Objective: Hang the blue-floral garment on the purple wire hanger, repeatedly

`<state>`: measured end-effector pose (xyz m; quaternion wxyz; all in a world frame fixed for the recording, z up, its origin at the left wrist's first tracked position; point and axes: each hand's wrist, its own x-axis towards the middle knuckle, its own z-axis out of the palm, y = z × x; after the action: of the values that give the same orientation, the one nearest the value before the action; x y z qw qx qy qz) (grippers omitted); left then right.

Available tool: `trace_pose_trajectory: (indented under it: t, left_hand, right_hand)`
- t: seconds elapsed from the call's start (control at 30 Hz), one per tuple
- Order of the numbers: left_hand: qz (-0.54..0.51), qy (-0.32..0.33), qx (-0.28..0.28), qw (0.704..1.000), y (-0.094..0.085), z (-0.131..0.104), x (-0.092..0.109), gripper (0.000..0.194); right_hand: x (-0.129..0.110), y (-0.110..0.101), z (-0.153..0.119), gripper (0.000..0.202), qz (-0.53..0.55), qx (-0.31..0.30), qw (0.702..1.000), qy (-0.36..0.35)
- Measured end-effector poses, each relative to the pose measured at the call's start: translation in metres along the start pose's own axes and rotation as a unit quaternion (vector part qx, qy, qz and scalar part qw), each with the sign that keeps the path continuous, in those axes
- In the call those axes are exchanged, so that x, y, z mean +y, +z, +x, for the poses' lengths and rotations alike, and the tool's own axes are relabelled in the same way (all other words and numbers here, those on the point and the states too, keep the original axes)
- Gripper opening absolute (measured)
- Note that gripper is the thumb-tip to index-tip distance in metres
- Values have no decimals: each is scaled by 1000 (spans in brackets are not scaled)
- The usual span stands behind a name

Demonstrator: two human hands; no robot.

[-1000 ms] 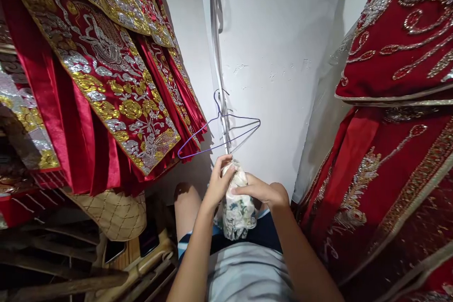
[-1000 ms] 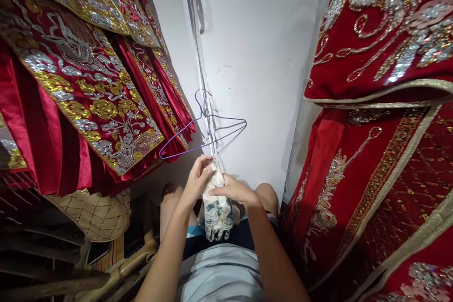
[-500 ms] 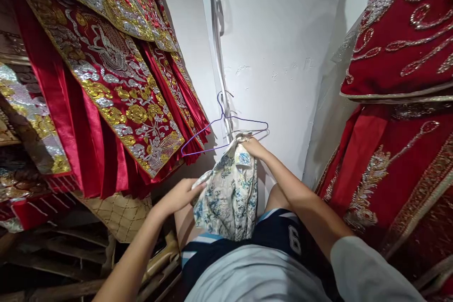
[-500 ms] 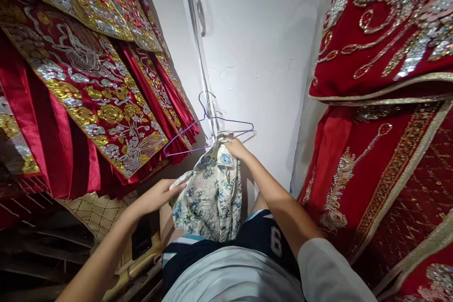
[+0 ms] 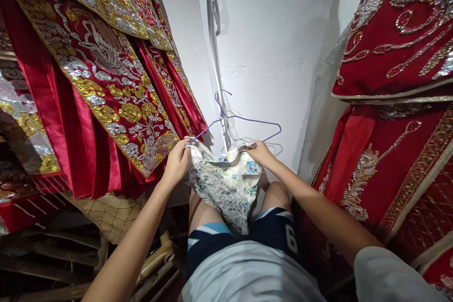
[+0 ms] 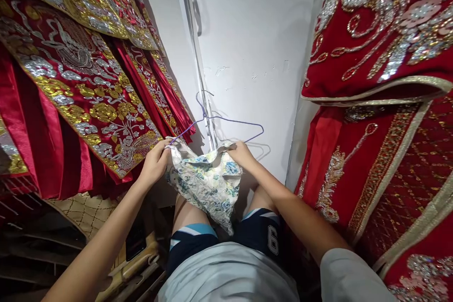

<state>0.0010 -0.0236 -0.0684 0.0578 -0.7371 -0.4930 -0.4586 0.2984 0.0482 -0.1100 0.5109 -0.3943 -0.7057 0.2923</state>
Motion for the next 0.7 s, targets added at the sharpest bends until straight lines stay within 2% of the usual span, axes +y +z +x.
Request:
trace_pose_trajectory:
  t: [0.07,0.2,0.23,0.27,0.37,0.43,0.47,0.53,0.6,0.7]
  left_hand:
    - [-4,26,17,1000,6,16,12,36]
    - [43,63,-19,997,15,42,25,41]
    - [49,66,-26,996,15,46,25,40]
    - [48,67,-31,996,15,49,24,38]
    - [32,67,-45,996,10,52,19,32]
    - [41,71,-63,995,7,53,16,28]
    - [50,73,-74,993,6,55,15,26]
    - [63,73,-85,992,6,58,14,24]
    - [65,64,-63,994,6,60,11,23]
    - [38,12,6,999,5,60,0,26]
  right_hand:
    - [-3,8,-6,16,4,-8,1000,-2]
    - [-13,8,-14,13,17,-19,999,-41]
    - [-15,2,-16,14,14,3,998,-58]
    - [-18,-6,-16,23,6,41,996,-73]
    - [-20,-42,-13,64,-40,167,982,-84]
    - [-18,-67,-7,71,-66,187,977,-84]
    - [-17,-77,-3,65,-72,180,977,-88]
    - [-18,-94,4,39,-74,150,982,-88]
    - [-24,-105,8,14,-63,96,992,-60]
    - [-36,-107,8,23,3,-24,1000,10]
